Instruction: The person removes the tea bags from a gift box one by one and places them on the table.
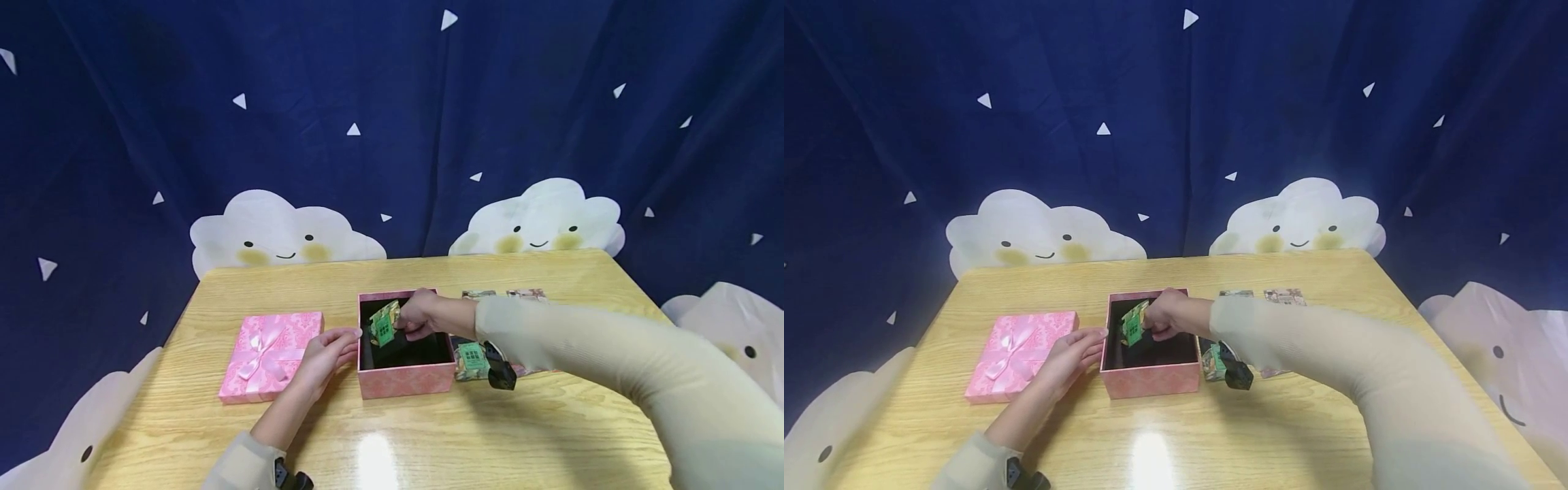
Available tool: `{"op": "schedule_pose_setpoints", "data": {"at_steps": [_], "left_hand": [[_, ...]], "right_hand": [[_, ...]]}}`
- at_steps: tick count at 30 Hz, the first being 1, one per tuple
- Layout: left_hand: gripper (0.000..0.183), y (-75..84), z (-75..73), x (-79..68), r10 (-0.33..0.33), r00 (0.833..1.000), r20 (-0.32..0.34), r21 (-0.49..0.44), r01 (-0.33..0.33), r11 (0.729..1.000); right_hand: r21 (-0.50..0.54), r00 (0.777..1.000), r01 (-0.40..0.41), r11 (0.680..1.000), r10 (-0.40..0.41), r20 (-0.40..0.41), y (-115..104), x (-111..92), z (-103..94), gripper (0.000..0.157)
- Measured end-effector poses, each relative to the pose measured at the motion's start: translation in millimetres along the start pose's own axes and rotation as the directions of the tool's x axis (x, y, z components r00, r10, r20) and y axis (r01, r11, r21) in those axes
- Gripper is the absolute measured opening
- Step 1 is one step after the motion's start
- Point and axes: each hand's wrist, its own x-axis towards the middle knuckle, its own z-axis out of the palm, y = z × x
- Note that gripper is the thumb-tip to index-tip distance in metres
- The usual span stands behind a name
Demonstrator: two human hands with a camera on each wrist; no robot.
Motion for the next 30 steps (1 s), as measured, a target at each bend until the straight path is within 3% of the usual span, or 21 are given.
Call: {"op": "schedule_pose_setpoints", "data": {"at_steps": [7, 10, 13, 18, 30], "left_hand": [[0.033, 0.7, 1.2, 1.0, -0.006, 1.0, 0.007, 0.003, 0.006, 1.0], [0.034, 1.3, 0.5, 2.1, -0.007, 1.0, 0.011, 0.003, 0.007, 1.0], [0.035, 1.3, 0.2, 1.9, 0.001, 1.0, 0.017, 0.004, -0.001, 1.0], [0.034, -0.3, -0.5, 1.0, 0.012, 1.0, 0.018, 0.005, -0.012, 1.0], [0.034, -1.5, -0.8, 3.2, 0.002, 1.0, 0.006, 0.008, -0.002, 1.0]], "right_hand": [[-0.002, 0.988, 0.148, 0.989, -0.148, 0.031, 1, -16, -13.3, 0.034], [0.048, 0.985, 0.155, 0.987, -0.159, 0.067, 3, -18, -18.4, 0.026], [0.113, 0.985, 0.137, 0.984, -0.147, 0.086, 6, -18, -21.6, 0.007], [0.188, 0.986, 0.12, 0.975, -0.139, 0.092, 11, -17, -24.7, 0.035], [0.314, 0.975, 0.169, 0.934, -0.205, 0.088, 24, -12, -32.5, 0.043]]}}
